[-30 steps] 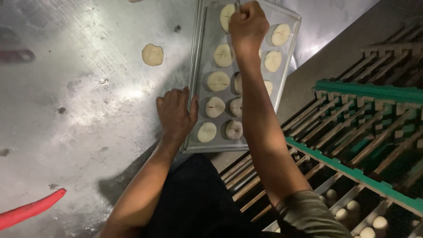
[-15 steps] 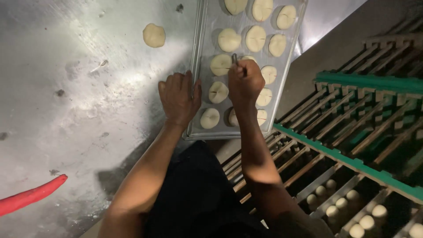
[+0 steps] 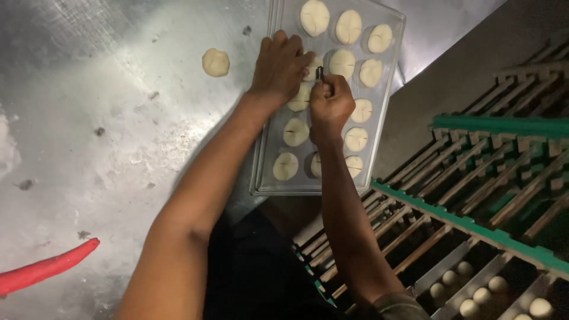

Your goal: Prepare and shape dough for baking, including scoring and applying egg wash.

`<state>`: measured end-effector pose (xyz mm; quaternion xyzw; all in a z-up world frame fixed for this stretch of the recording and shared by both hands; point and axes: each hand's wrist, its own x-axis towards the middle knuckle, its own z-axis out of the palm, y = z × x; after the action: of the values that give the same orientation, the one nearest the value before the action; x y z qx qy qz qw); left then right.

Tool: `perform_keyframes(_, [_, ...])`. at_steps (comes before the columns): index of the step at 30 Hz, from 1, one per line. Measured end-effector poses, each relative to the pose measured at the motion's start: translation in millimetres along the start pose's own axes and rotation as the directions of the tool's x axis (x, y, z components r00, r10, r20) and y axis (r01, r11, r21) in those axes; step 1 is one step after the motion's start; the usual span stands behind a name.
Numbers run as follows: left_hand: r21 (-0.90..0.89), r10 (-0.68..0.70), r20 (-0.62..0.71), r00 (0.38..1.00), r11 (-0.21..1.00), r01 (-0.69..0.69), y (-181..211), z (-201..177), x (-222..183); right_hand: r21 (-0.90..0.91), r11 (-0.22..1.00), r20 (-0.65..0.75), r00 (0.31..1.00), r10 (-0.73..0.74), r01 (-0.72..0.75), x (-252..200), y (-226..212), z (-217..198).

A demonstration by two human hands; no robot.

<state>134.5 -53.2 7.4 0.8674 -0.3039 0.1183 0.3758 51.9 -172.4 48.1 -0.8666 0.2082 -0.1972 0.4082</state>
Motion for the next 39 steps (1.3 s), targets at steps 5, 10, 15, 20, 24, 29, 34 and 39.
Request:
perform_keyframes(5, [0.045,0.045,0.116,0.992,0.998,-0.05,-5.0,-10.5,2.9,0.053,0.998,-0.004,1.0,0.021,-0.02,10.0,6.4,10.7])
perform_keyframes(10, [0.017,0.011,0.136,0.991,1.0,-0.013,-13.7,-6.6,-2.0,0.022,0.999,0.006,0.999,-0.045,0.045,25.4,12.4,25.6])
perform_keyframes(15, [-0.022,0.022,0.091,0.996,1.0,-0.02,-15.7,-5.6,-4.1,-0.24,0.95,0.158,0.974,-0.164,0.199,7.6,13.3,0.9])
perform_keyframes(20, [-0.149,-0.01,0.073,0.997,0.989,0.021,-11.9,-20.3,-10.5,-0.277,0.961,0.129,0.992,0.012,0.024,-40.2,-14.4,-49.5])
perform_keyframes(24, [-0.272,0.011,0.07,0.997,0.962,0.008,5.2,-44.6,-27.9,-0.277,0.958,0.13,0.985,0.117,-0.077,-47.5,-13.2,-40.5])
perform_keyframes(29, [-0.242,0.013,0.079,0.997,0.97,0.007,11.6,-41.3,-48.5,-0.216,0.968,0.086,0.99,-0.114,0.131,-30.5,-1.6,-5.6])
perform_keyframes(34, [-0.199,0.007,0.067,0.998,0.98,0.006,16.1,-43.0,-49.0,-0.181,0.972,0.083,0.987,-0.139,0.152,-35.1,14.8,5.9])
perform_keyframes(39, [-0.246,-0.003,0.032,0.999,0.969,0.011,17.2,-43.5,-54.3,-0.247,0.957,0.114,0.985,-0.128,0.153,-85.6,5.5,-20.4])
